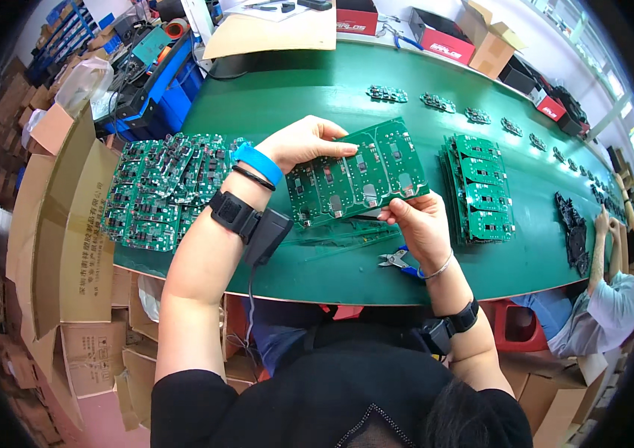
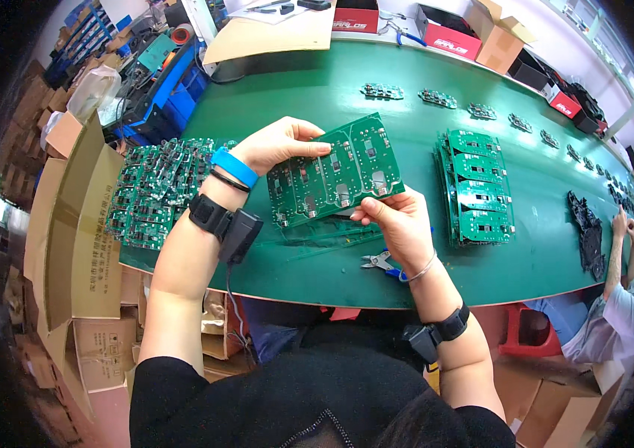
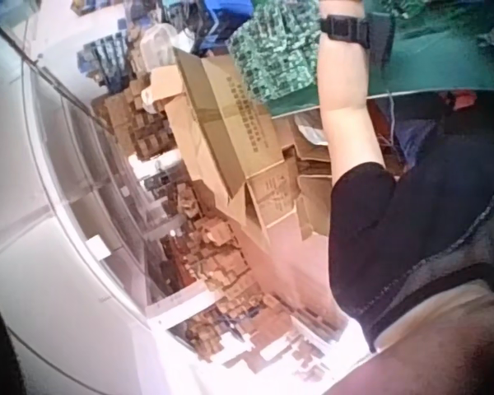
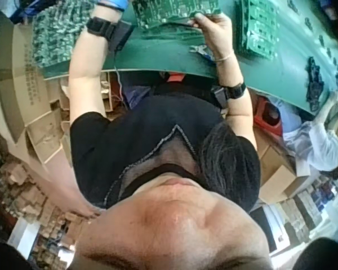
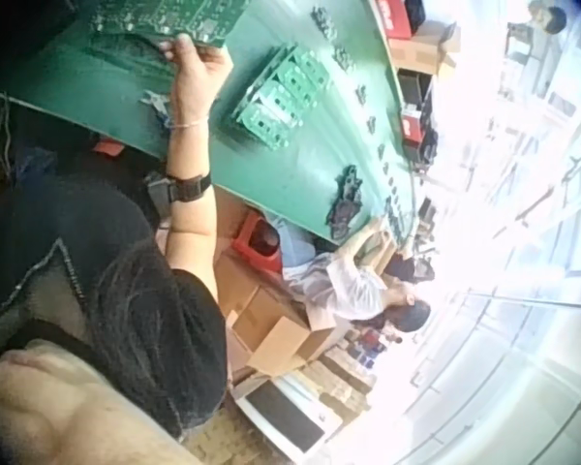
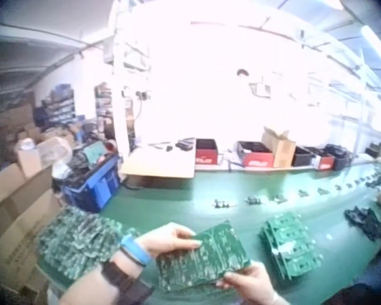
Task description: The person uses blue-handled pliers to trim the edges of green circuit boards. They repeatedly pick up boards from a stack, cut off excess material, and place the finished boards on the table. The person also clears away the cut-off scraps and retrieves more boards from a cardboard box.
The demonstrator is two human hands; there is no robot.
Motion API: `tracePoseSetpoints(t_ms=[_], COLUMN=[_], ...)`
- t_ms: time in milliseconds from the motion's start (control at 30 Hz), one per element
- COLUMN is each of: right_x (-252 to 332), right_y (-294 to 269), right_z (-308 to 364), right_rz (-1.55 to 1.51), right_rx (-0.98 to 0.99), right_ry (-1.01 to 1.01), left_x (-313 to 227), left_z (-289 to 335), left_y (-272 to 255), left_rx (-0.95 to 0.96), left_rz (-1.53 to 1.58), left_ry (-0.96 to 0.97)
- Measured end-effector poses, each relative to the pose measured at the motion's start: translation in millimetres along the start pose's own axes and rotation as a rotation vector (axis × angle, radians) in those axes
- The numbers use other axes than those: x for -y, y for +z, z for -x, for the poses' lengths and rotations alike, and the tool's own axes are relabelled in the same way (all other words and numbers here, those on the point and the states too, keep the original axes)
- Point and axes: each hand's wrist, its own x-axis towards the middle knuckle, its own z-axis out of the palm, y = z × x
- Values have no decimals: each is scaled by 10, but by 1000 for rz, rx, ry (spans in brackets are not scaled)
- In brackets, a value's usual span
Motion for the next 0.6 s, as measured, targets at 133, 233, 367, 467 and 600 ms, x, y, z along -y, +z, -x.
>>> tracePoseSetpoints(t_ms=[133,233,367,467,600], right_x=[41,133,360,504,547], right_y=[-10,-24,-200,-83,261], right_z=[51,127,274,374,207], right_rz=[-3,107,618,1208,1644], right_rx=[81,-62,-108,-106,-43], right_ry=[-51,74,478,333,-764], left_x=[22,36,-25,-63,-38], left_z=[-12,25,87,116,62], left_y=[-12,-108,-214,-217,-127], left_rx=[-34,-149,-184,-142,12], left_rz=[48,60,-39,-95,-77], left_ry=[-17,16,-26,-52,-68])
